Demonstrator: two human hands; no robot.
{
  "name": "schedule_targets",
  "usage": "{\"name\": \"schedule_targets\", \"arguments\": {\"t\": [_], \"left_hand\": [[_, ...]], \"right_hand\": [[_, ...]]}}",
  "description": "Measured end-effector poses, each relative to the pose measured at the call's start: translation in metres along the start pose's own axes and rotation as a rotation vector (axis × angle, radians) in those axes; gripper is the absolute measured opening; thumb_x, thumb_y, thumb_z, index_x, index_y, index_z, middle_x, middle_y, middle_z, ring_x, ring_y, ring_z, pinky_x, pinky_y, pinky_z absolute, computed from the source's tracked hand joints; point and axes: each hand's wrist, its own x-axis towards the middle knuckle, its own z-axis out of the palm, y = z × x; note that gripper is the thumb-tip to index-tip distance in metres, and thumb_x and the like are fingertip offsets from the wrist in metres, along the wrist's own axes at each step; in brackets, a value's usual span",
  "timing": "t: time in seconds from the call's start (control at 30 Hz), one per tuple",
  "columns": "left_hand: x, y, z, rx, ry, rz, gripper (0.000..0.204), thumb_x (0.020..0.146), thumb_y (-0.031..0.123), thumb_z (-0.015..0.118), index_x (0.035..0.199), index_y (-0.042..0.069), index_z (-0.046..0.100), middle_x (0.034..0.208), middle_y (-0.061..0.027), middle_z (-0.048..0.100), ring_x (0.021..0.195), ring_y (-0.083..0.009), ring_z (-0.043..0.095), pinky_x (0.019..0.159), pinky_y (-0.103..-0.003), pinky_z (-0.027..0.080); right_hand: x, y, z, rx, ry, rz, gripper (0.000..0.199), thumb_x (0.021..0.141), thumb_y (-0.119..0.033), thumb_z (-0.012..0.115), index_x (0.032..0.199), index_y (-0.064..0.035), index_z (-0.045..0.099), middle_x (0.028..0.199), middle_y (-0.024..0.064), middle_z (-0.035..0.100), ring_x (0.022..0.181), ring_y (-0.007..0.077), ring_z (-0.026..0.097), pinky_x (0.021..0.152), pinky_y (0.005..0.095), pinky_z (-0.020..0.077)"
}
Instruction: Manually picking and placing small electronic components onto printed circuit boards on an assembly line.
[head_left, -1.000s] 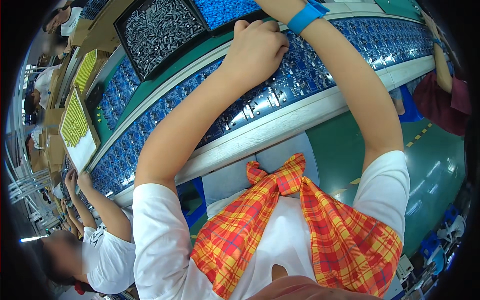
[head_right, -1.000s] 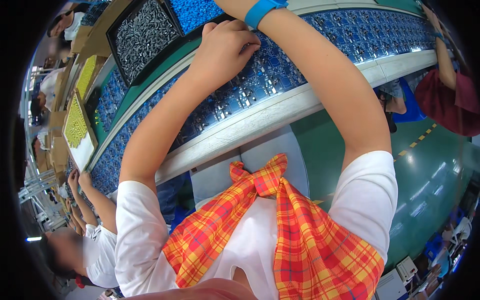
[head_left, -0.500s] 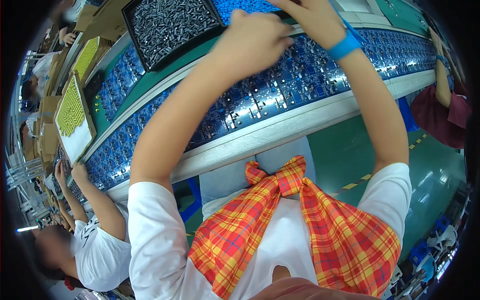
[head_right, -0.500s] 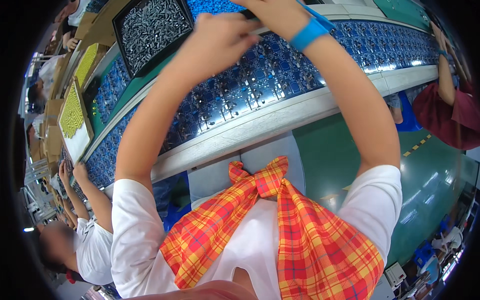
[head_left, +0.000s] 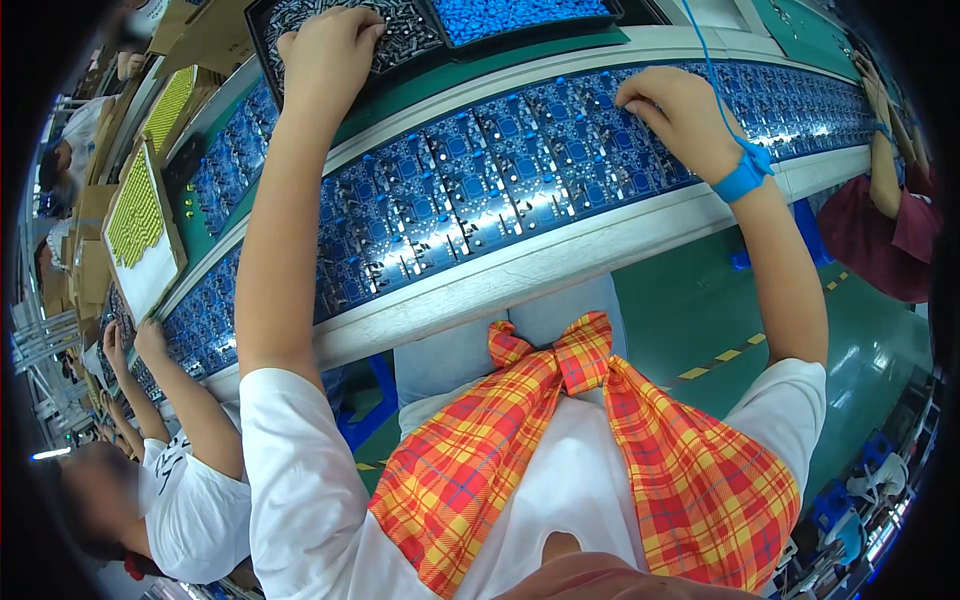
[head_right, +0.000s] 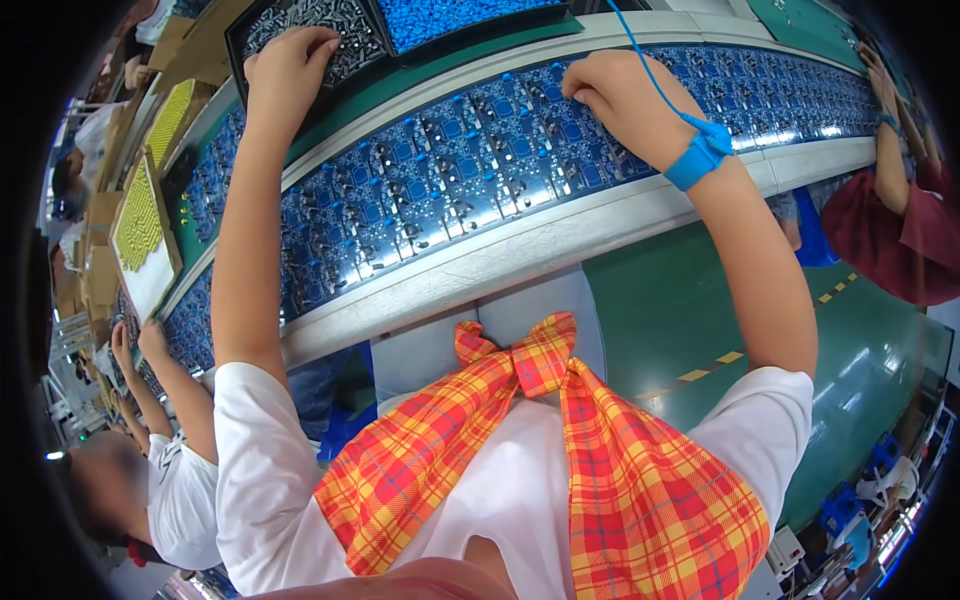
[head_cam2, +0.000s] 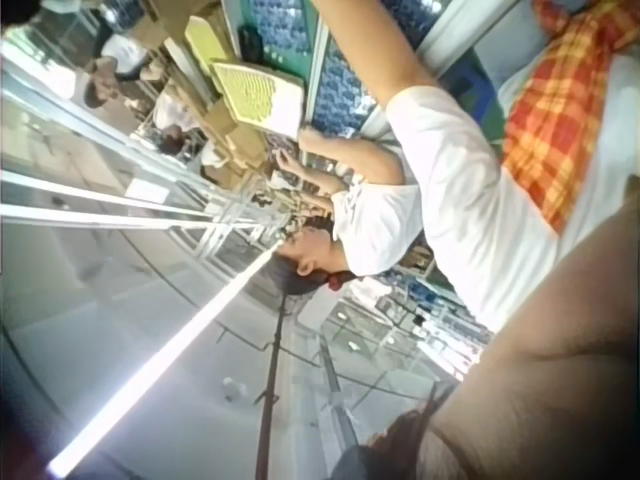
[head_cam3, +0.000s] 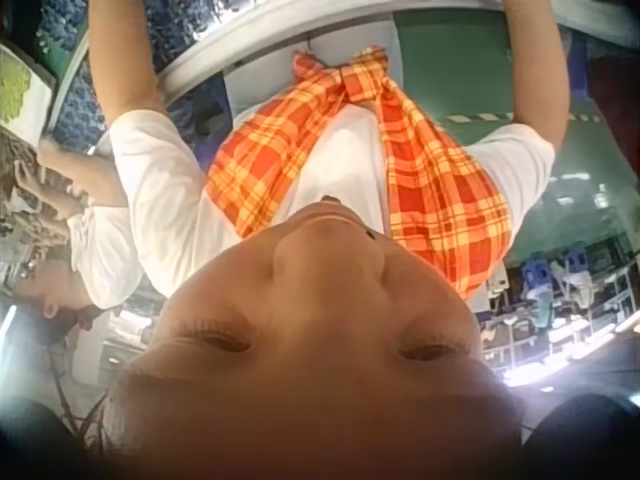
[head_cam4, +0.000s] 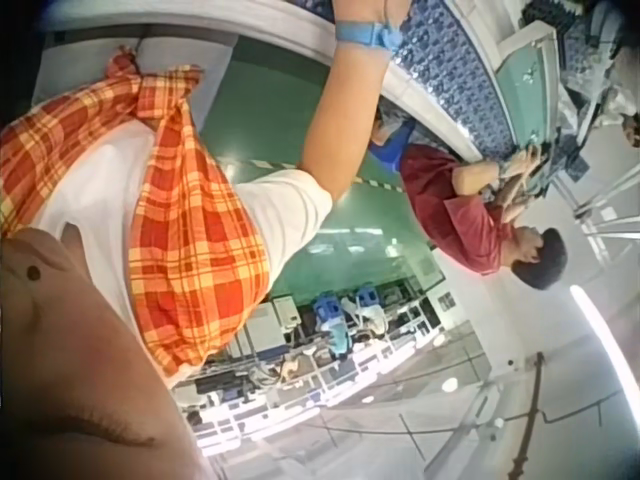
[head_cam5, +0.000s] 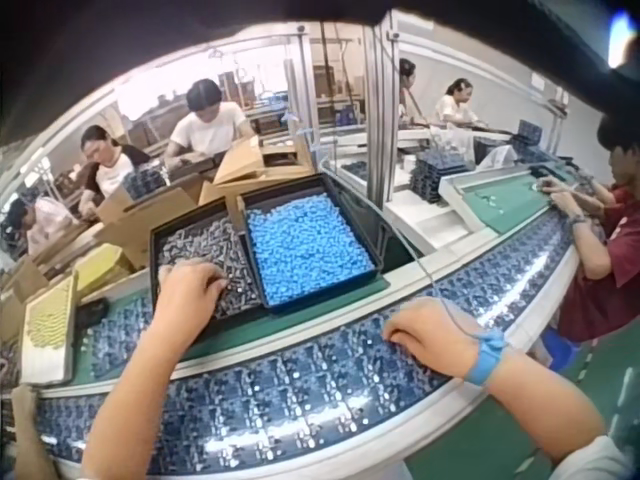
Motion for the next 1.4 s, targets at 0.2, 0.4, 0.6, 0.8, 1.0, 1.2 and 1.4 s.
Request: {"name": "schedule_targets", "arguments": {"t": [0.2, 0.4, 0.6, 0.8, 1.0, 1.2, 1.4], "left_hand": [[0.002, 0.001, 0.001, 0.028, 0.051, 0.003, 0.020, 0.097, 0.028, 0.059, 0.103, 0.014, 0.073, 0.104, -0.0042, 0.072, 0.102, -0.0259, 0.067, 0.092, -0.049, 0.040], [0.010, 0.034, -0.013, -0.003, 0.168, 0.075, 0.021, 0.099, 0.027, 0.056, 0.103, 0.014, 0.072, 0.102, -0.0058, 0.072, 0.099, -0.0261, 0.067, 0.091, -0.049, 0.038], [0.018, 0.042, -0.017, 0.168, 0.062, 0.054, 0.020, 0.099, 0.025, 0.058, 0.104, 0.013, 0.074, 0.098, -0.0086, 0.072, 0.096, -0.0271, 0.068, 0.091, -0.045, 0.044], [-0.006, 0.125, -0.048, -0.621, -0.253, -0.035, 0.016, 0.090, 0.015, 0.068, 0.100, 0.009, 0.078, 0.099, -0.0114, 0.074, 0.096, -0.0241, 0.071, 0.085, -0.038, 0.053], [-0.011, 0.166, -0.021, -0.860, -0.411, 0.147, 0.020, 0.087, 0.013, 0.071, 0.105, 0.006, 0.077, 0.097, -0.0131, 0.075, 0.091, -0.0247, 0.072, 0.081, -0.033, 0.056], [-0.011, 0.182, -0.013, -0.924, -0.422, 0.153, 0.021, 0.087, 0.011, 0.071, 0.106, 0.006, 0.076, 0.098, -0.0131, 0.075, 0.089, -0.0253, 0.071, 0.080, -0.033, 0.056], [-0.017, 0.182, -0.021, -0.734, -0.377, 0.324, 0.020, 0.088, 0.006, 0.068, 0.106, 0.011, 0.075, 0.095, -0.0069, 0.074, 0.091, -0.0219, 0.064, 0.090, -0.039, 0.043]], "right_hand": [[0.001, 0.005, 0.002, -0.017, 0.011, -0.048, 0.009, 0.089, -0.005, 0.066, 0.098, -0.0036, 0.068, 0.092, 0.0114, 0.069, 0.087, 0.0296, 0.067, 0.078, 0.0369, 0.0549], [0.002, 0.008, 0.007, -0.003, 0.012, -0.052, 0.010, 0.088, -0.004, 0.066, 0.098, -0.0035, 0.068, 0.092, 0.0118, 0.069, 0.087, 0.0301, 0.067, 0.078, 0.0374, 0.0549], [0.001, 0.001, 0.006, -0.131, -0.042, -0.054, 0.016, 0.088, -0.005, 0.067, 0.103, -0.0040, 0.069, 0.095, 0.0125, 0.070, 0.091, 0.0321, 0.067, 0.080, 0.0387, 0.0550], [0.025, -0.019, -0.035, -0.018, -0.046, 0.083, 0.019, 0.091, -0.011, 0.066, 0.108, -0.0039, 0.071, 0.098, 0.0141, 0.071, 0.091, 0.0296, 0.069, 0.080, 0.0370, 0.0544], [0.099, 0.006, -0.018, 0.240, 0.199, 0.000, 0.024, 0.087, -0.022, 0.067, 0.097, -0.0014, 0.073, 0.087, 0.0210, 0.071, 0.082, 0.0371, 0.069, 0.074, 0.0430, 0.0544], [0.130, 0.018, 0.028, 0.136, 0.218, -0.039, 0.017, 0.084, -0.023, 0.072, 0.090, -0.0067, 0.076, 0.089, 0.0173, 0.072, 0.088, 0.0356, 0.068, 0.080, 0.0432, 0.0539], [0.128, 0.012, 0.026, 0.281, 0.235, 0.095, 0.012, 0.080, -0.019, 0.075, 0.085, -0.0075, 0.075, 0.087, 0.0154, 0.072, 0.086, 0.0325, 0.069, 0.078, 0.0413, 0.0542]]}}
